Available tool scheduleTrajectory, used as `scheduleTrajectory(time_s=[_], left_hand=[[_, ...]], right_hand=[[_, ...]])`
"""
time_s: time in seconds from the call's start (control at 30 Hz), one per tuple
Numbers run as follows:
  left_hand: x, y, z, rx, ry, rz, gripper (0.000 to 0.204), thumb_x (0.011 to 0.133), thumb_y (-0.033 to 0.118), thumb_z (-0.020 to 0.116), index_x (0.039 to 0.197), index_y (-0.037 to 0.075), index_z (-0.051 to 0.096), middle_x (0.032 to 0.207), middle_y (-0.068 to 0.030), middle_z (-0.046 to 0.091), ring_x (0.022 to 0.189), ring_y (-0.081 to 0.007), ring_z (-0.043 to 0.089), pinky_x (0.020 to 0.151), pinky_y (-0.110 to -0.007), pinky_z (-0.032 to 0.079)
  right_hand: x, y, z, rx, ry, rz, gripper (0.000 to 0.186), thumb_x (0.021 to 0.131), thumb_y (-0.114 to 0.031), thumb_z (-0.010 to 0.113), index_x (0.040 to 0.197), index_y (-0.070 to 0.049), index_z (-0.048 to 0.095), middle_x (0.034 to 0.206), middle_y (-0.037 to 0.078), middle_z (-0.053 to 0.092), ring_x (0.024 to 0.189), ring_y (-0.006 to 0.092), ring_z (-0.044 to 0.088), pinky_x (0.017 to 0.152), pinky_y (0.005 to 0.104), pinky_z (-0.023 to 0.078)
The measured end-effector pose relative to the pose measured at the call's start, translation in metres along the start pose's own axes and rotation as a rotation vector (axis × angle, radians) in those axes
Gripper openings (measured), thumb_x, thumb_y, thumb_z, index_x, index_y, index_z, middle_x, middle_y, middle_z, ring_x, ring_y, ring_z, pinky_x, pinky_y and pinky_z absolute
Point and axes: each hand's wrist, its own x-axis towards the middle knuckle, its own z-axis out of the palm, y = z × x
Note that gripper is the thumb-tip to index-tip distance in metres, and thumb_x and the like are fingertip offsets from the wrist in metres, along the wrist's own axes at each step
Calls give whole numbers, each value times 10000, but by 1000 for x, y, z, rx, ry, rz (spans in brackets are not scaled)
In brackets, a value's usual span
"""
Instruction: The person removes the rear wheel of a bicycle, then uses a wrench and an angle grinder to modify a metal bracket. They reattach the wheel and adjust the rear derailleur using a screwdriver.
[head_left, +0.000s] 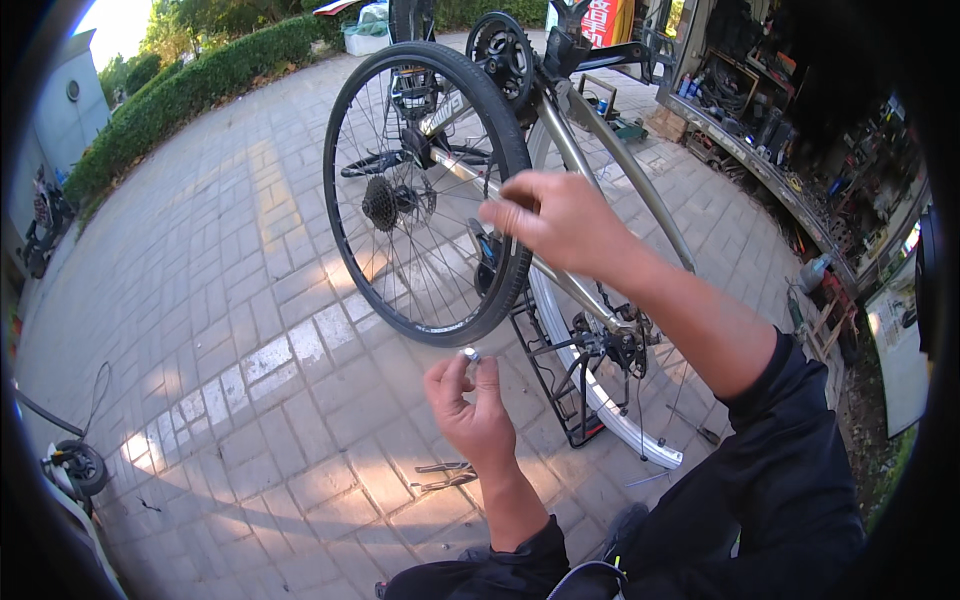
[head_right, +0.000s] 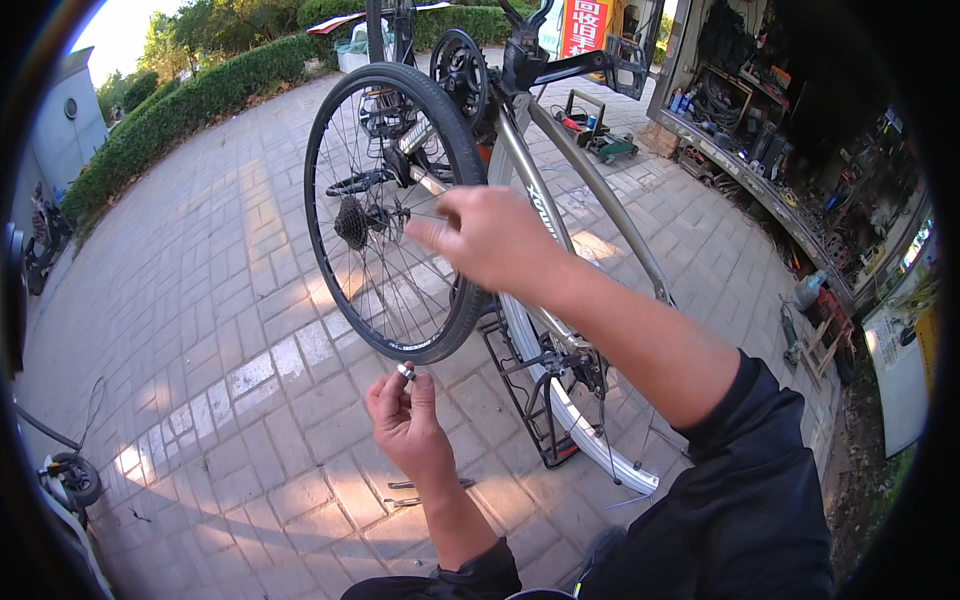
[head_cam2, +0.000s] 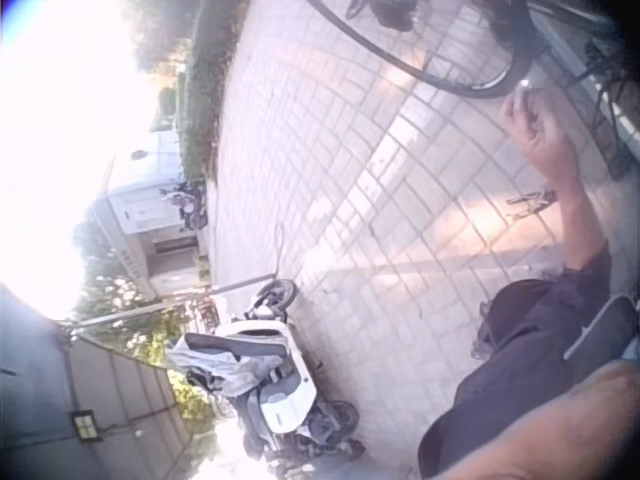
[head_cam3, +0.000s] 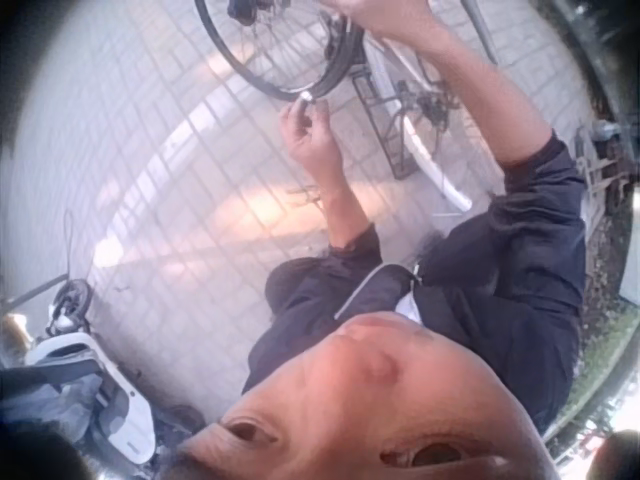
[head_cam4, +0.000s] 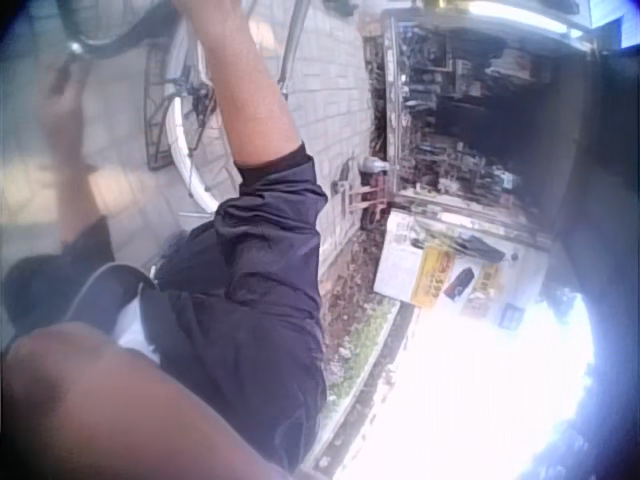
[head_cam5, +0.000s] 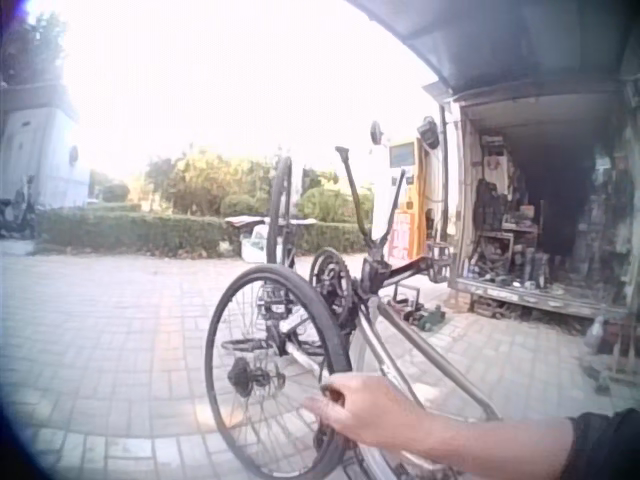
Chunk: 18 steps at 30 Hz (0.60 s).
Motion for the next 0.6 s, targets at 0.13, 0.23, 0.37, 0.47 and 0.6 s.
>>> scheduleTrajectory(time_s=[0.13,0.23,0.37,0.47,0.6], left_hand=[[14,-3,-4,-189,71,-132,185,867,39,739,1038,-17,691,980,7,534,753,-79,428,693,-215,398],[21,-6,-7,-278,85,-150,191,911,55,709,1091,-6,686,1018,-3,617,837,-55,517,746,-214,428],[34,6,-21,-366,163,-130,170,911,39,696,1072,-6,669,1061,-41,645,829,-70,532,752,-222,435],[39,36,-38,-332,235,-112,175,899,1,686,1072,-11,659,1015,-17,617,884,-88,547,792,-221,437],[37,102,-22,-270,239,-142,176,886,-11,693,1060,-14,666,1036,-23,601,922,-103,537,796,-230,438]], right_hand=[[91,66,10,-213,64,435,548,799,-493,741,914,42,702,912,205,716,879,316,700,824,407,520],[110,91,32,-81,2,596,533,762,-474,783,879,41,712,870,191,714,790,291,707,751,385,539],[125,81,58,361,4,573,408,695,-301,834,827,61,699,776,164,683,653,224,667,634,356,525],[135,17,82,479,-77,538,305,717,-166,773,889,46,637,744,105,634,590,177,596,506,332,462],[137,21,108,566,147,543,323,715,-147,716,922,75,605,831,199,675,784,307,684,733,404,536]])
